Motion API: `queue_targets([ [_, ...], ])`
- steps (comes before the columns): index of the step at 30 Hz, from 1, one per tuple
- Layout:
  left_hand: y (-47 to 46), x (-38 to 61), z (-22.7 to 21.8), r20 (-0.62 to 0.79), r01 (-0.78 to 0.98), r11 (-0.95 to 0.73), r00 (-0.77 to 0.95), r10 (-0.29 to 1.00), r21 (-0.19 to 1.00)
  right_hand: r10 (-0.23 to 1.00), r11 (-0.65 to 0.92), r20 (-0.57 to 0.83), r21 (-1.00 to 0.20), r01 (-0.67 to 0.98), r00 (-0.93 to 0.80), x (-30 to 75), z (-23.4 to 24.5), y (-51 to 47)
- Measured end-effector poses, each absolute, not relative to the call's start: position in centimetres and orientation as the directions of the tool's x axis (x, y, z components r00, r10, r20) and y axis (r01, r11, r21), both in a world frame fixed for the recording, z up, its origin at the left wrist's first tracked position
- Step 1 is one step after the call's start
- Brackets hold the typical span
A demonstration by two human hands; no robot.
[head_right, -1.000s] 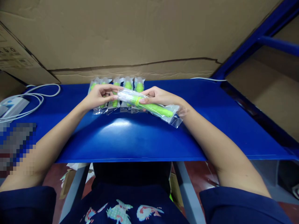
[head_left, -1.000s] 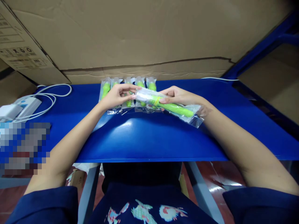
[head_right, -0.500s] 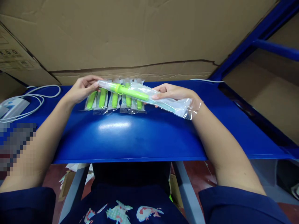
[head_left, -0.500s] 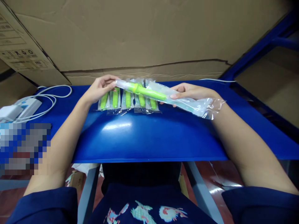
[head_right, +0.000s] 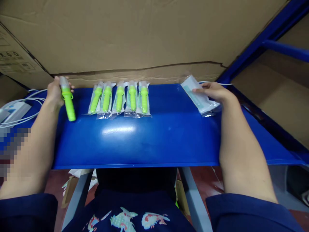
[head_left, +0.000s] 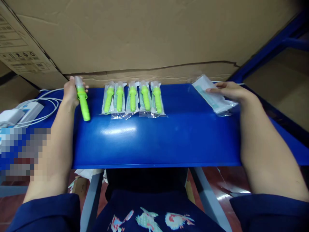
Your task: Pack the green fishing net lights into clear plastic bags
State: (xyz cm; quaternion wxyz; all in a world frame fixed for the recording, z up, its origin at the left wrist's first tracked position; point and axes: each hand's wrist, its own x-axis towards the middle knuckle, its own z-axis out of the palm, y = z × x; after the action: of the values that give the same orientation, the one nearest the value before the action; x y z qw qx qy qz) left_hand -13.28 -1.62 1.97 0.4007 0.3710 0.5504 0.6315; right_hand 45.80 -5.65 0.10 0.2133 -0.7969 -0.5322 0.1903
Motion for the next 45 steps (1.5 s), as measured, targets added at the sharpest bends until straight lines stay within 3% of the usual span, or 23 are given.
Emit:
queue_targets([
  [3, -0.6, -14.3, 1.0, 0.030, 0.075, 0.002, -0.426, 0.904, 0.997, 0.916, -0.376, -0.099, -0.543, 0.751, 0.388, 47.4, -0.8, -4.7],
  [6, 1.2, -15.6, -1.1, 0.112, 0.356, 0.002, -0.298, 0.948, 0.934, 0.922, -0.367, -0.046, -0.425, 0.827, 0.385, 48.1, -1.1, -3.8],
  [8, 2.2, -16.2, -2.6, 0.146, 0.437, -0.024, -0.246, 0.958, 0.899, 0.929, -0.315, 0.064, -0.379, 0.870, 0.364, 47.5, -1.0, -3.4],
  [11, 3.1, -16.5, -4.3, 0.249, 0.534, -0.116, -0.184, 0.951, 0.837, 0.897, -0.178, 0.334, -0.325, 0.929, 0.289, 44.5, -1.1, -3.0],
  [14, 3.2, -16.3, -5.0, 0.345, 0.634, -0.190, -0.129, 0.930, 0.749, 0.896, 0.091, 0.442, -0.234, 0.968, 0.023, 39.9, -1.7, -3.0],
  [18, 2.8, -15.4, -4.6, 0.495, 0.777, -0.301, -0.016, 0.869, 0.553, 0.831, 0.515, 0.357, -0.208, 0.831, -0.426, 33.7, -2.8, -4.2],
  [20, 2.4, -14.2, -4.0, 0.568, 0.809, -0.363, 0.045, 0.822, 0.463, 0.780, 0.618, 0.306, -0.243, 0.748, -0.545, 31.6, -3.1, -5.2],
  [24, 1.0, -10.6, -2.8, 0.629, 0.829, -0.469, 0.195, 0.752, 0.304, 0.803, 0.594, 0.156, -0.292, 0.750, -0.575, 29.5, -2.6, -6.9],
  [27, -0.2, -8.3, -2.3, 0.636, 0.814, -0.533, 0.288, 0.716, 0.231, 0.845, 0.534, 0.185, -0.254, 0.807, -0.501, 29.4, -2.0, -7.4],
  [31, -1.2, -6.8, -2.0, 0.614, 0.777, -0.571, 0.321, 0.721, 0.265, 0.919, 0.342, 0.277, -0.213, 0.916, -0.279, 30.1, -2.3, -7.0],
  [33, -1.6, -6.2, -1.9, 0.597, 0.766, -0.581, 0.338, 0.727, 0.274, 0.941, 0.268, 0.260, -0.176, 0.947, -0.218, 30.7, -3.0, -6.4],
  [37, -2.6, -4.7, -1.6, 0.556, 0.761, -0.602, 0.400, 0.729, 0.241, 0.947, 0.298, 0.164, -0.123, 0.947, -0.277, 31.7, -4.1, -5.3],
  [42, -4.1, -2.7, -1.0, 0.489, 0.742, -0.638, 0.485, 0.725, 0.209, 0.935, 0.221, 0.323, -0.217, 0.951, -0.144, 31.7, -3.0, -6.0],
  [45, -4.8, -1.8, -0.7, 0.480, 0.741, -0.640, 0.495, 0.724, 0.203, 0.914, 0.270, 0.370, -0.249, 0.930, -0.166, 30.6, -1.8, -7.3],
])
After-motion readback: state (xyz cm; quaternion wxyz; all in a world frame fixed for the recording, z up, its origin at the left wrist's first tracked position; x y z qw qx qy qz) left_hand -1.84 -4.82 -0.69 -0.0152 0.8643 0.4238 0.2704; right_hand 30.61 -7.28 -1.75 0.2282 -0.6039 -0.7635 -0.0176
